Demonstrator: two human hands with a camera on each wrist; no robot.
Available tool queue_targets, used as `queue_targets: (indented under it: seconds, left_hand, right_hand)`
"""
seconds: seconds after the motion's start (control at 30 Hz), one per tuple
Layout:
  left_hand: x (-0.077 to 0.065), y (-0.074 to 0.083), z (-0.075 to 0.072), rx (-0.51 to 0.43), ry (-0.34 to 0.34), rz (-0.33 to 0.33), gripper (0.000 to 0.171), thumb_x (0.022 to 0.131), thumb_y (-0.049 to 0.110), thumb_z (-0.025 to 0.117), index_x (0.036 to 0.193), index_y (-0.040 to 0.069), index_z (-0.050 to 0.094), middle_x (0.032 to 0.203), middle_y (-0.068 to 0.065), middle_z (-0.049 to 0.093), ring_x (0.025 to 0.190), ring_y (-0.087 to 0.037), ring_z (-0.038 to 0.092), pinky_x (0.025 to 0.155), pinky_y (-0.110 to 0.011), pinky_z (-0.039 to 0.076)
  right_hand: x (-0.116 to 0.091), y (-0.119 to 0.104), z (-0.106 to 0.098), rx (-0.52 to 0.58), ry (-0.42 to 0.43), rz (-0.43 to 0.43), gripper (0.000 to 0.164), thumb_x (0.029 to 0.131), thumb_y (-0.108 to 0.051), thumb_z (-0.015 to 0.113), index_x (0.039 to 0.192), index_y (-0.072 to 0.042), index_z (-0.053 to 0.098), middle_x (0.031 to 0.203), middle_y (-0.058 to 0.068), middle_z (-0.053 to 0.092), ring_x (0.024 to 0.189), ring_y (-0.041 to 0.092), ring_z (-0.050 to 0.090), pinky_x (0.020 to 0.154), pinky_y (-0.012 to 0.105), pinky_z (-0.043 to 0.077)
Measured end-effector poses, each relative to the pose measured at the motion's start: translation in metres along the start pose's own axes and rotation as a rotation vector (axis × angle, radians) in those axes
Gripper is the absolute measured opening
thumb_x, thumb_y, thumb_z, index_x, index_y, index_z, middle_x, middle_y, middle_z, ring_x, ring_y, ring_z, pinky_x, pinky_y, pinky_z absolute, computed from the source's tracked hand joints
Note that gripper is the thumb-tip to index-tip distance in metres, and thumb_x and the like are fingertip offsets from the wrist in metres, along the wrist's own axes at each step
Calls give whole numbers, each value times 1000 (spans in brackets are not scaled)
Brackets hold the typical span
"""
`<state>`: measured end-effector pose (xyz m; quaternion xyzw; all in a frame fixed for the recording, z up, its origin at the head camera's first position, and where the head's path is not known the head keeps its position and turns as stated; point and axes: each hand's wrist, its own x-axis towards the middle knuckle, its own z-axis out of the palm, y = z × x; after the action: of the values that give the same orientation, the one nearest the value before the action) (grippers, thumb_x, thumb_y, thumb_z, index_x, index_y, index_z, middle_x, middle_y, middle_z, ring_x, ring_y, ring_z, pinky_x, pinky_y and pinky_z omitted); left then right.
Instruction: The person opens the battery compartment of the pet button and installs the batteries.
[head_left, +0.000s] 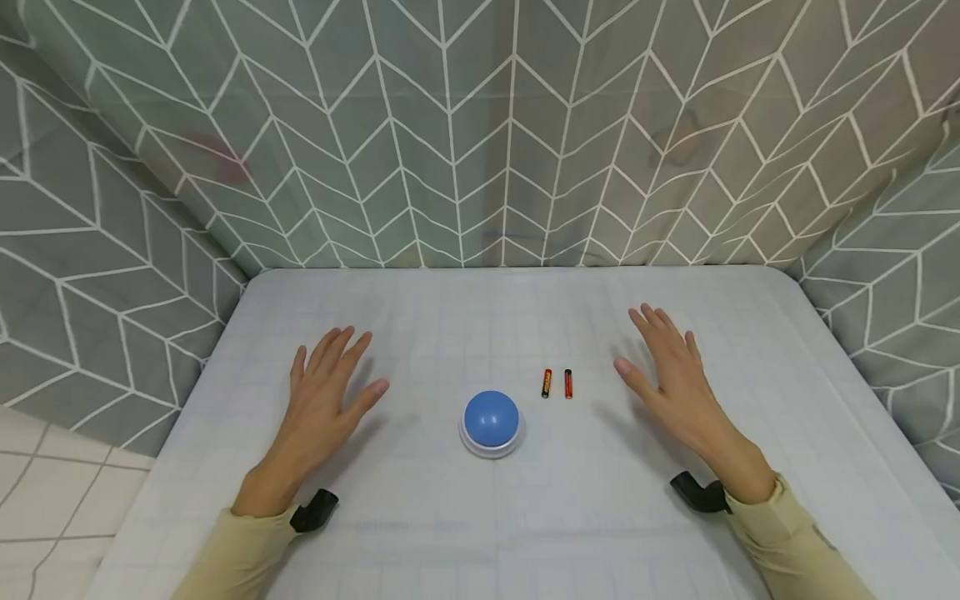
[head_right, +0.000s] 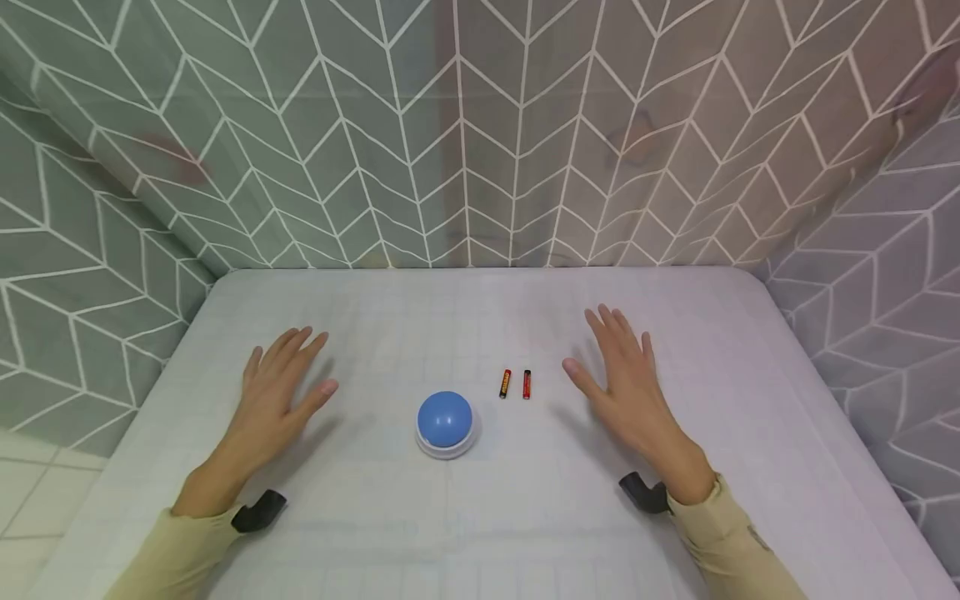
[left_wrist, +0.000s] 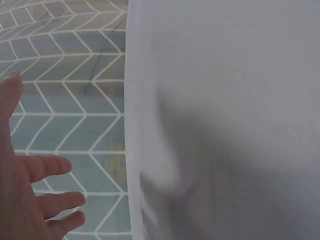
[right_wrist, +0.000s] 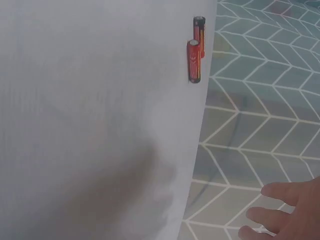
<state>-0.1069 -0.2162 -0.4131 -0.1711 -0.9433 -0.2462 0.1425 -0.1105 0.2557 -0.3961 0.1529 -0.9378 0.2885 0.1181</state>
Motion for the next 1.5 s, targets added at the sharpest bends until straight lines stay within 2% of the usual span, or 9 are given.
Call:
queue_targets:
  seconds: [0.23,0.47,0.87,1.13,1.5]
  left_hand:
    - [5,18,16,-6,-58,46,68,96,48,59,152,17,38,158,-13,33,149,-34,21,116,-64,4]
    - [18,31,18,6,-50,87,69,94,49,60,151,14,39,156,-16,35,147,-36,23,115,-66,6]
    - [26,50,28,-30,-59,163,72,92,49,63,150,14,41,151,-17,41,140,-37,33,114,-62,16]
    - [36,69,41,-45,-142,202,72,94,55,58,151,15,41,150,-14,43,138,-37,35,113,-59,20]
    - [34,91,55,-45,-210,252,77,91,64,55,150,15,41,143,-10,49,131,-29,43,104,-53,35]
  right_hand:
    - [-12,-1,2,14,-14,29,67,100,-39,55,157,-18,27,163,12,22,153,28,10,119,61,1]
    - [10,-10,12,39,-17,9,66,101,-46,50,157,-21,25,164,4,21,154,23,10,120,59,2]
    - [23,-32,28,72,-40,-14,67,101,-53,46,157,-24,24,164,0,19,153,23,12,121,58,3]
    - [22,-39,30,78,-29,-32,68,101,-52,46,156,-16,29,163,3,23,153,25,15,121,58,4]
    - [23,-55,39,89,-35,-66,67,101,-51,48,155,-17,31,162,2,24,152,24,16,120,59,7]
